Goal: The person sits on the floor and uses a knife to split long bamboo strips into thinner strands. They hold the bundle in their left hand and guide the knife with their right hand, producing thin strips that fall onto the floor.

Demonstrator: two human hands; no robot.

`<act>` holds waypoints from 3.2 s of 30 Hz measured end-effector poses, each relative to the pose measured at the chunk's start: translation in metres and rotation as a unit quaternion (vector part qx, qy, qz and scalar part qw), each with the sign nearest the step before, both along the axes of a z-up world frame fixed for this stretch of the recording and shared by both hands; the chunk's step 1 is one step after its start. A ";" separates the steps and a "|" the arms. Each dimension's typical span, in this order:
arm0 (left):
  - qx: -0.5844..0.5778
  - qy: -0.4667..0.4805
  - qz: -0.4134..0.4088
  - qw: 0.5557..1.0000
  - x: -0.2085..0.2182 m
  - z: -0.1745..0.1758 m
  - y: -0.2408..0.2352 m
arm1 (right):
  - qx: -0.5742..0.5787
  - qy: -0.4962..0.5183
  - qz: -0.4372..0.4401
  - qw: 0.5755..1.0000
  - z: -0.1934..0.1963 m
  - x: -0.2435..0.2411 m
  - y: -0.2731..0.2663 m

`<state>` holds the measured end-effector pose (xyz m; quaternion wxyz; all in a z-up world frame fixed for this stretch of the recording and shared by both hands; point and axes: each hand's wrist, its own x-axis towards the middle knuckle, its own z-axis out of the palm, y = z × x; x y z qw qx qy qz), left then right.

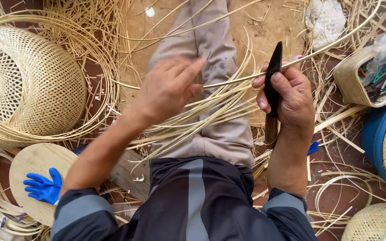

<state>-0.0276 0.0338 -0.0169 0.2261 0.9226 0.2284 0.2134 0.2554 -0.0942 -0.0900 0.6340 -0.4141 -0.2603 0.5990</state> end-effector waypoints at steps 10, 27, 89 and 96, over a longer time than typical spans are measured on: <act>-0.029 0.034 0.033 0.998 0.005 -0.038 -0.008 | -0.065 -0.046 0.093 0.993 0.003 -0.042 0.016; 0.136 0.223 -0.048 0.964 -0.020 -0.004 -0.017 | -0.093 0.049 0.157 0.982 -0.020 -0.036 0.015; 0.041 0.341 -0.127 0.931 -0.094 -0.007 -0.021 | -0.138 0.005 -0.076 0.988 -0.088 0.097 -0.024; 0.001 0.415 -0.030 0.909 -0.103 0.000 -0.003 | -0.111 0.065 -0.335 0.933 -0.075 0.167 -0.070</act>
